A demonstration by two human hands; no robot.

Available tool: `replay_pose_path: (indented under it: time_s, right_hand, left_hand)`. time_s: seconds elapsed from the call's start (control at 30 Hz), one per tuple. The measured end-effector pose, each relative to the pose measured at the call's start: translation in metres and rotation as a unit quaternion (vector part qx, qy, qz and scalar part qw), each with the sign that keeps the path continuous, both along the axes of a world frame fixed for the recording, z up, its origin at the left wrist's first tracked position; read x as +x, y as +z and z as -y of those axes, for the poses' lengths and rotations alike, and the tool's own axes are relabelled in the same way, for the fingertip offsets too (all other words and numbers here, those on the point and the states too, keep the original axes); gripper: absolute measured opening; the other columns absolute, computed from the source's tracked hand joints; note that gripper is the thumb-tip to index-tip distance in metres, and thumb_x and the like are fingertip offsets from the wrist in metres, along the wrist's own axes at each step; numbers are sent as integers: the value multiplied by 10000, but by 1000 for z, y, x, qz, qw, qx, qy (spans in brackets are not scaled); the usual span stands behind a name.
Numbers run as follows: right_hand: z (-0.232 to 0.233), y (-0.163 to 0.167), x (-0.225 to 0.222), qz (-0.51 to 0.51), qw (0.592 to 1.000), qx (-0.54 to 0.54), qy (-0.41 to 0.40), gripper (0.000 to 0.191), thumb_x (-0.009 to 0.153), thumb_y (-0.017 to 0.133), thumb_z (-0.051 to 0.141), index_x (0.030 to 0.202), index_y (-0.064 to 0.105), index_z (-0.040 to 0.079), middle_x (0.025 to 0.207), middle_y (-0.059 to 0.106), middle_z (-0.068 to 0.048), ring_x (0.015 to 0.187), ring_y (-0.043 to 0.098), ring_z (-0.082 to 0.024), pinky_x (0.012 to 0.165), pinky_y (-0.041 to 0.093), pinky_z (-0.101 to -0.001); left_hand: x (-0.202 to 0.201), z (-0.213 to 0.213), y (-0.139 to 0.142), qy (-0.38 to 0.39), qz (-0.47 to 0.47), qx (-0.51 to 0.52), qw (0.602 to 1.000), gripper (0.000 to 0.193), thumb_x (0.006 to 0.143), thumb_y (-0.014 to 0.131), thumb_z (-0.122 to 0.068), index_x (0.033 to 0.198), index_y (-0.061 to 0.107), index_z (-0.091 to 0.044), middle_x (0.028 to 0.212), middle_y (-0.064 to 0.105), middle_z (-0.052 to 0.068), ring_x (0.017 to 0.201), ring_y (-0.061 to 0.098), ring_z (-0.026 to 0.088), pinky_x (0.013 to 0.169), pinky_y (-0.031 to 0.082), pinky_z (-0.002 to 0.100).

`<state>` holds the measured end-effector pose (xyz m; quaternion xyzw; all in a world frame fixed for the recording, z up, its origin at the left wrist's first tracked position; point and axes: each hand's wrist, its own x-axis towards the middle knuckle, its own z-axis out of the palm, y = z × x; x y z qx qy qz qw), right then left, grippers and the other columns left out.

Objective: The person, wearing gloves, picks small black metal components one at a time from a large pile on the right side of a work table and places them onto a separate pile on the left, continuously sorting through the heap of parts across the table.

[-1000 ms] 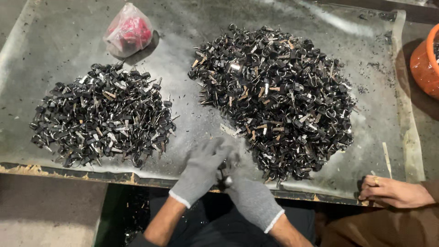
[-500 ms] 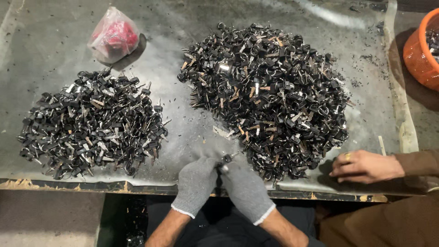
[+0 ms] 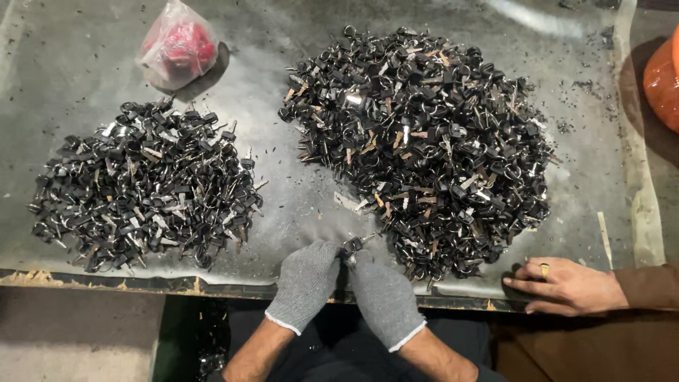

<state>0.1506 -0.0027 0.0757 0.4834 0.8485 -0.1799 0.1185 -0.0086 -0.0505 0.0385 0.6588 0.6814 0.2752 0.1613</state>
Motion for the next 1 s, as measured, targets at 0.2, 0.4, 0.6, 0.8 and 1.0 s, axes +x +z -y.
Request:
replay_pose_path:
  time_s: [0.2, 0.4, 0.6, 0.8, 1.0]
  right_hand:
    - [-8, -14, 17, -193, 981, 10, 20, 159, 965, 639, 219, 995, 629, 63, 761, 686, -139, 655, 712, -332, 542, 558, -450]
    - [-9, -14, 15, -178, 983, 6, 48, 221, 954, 603, 175, 1116, 614, 25, 841, 686, -161, 643, 722, -327, 497, 568, -449]
    - [-7, -3, 2, -62, 997, 43, 19, 169, 932, 553, 95, 1080, 602, 30, 991, 675, -214, 725, 759, -335, 544, 627, -422]
    - [-15, 2, 9, -153, 986, -65, -34, 306, 962, 570, 239, 1212, 575, 62, 799, 716, -193, 719, 730, -413, 597, 587, -520]
    - [-11, 0, 6, -52, 991, -103, -74, 412, 1065, 523, 265, 1389, 464, 18, 851, 773, -192, 719, 733, -339, 626, 603, -473]
  left_hand:
    - [1, 0, 0, 9, -4, -1, 1000, 130, 802, 696, -103, 932, 701, -98, 826, 670, 105, 781, 685, 329, 688, 541, 476]
    - [2, 1, 0, -1, -6, 30, 1000, 193, 783, 689, -90, 976, 692, -86, 847, 671, 109, 794, 678, 336, 682, 527, 471]
    - [5, 4, -4, -20, -19, 43, 999, 123, 866, 663, -71, 988, 680, -65, 852, 661, 127, 788, 671, 328, 692, 540, 452]
    - [2, 5, -5, -22, -1, 64, 998, 341, 762, 592, 28, 1086, 668, -49, 902, 670, 131, 806, 679, 327, 713, 550, 436]
    - [8, 9, -1, -28, -34, 74, 996, 517, 697, 639, 21, 1213, 608, 4, 979, 656, 166, 888, 653, 366, 774, 537, 454]
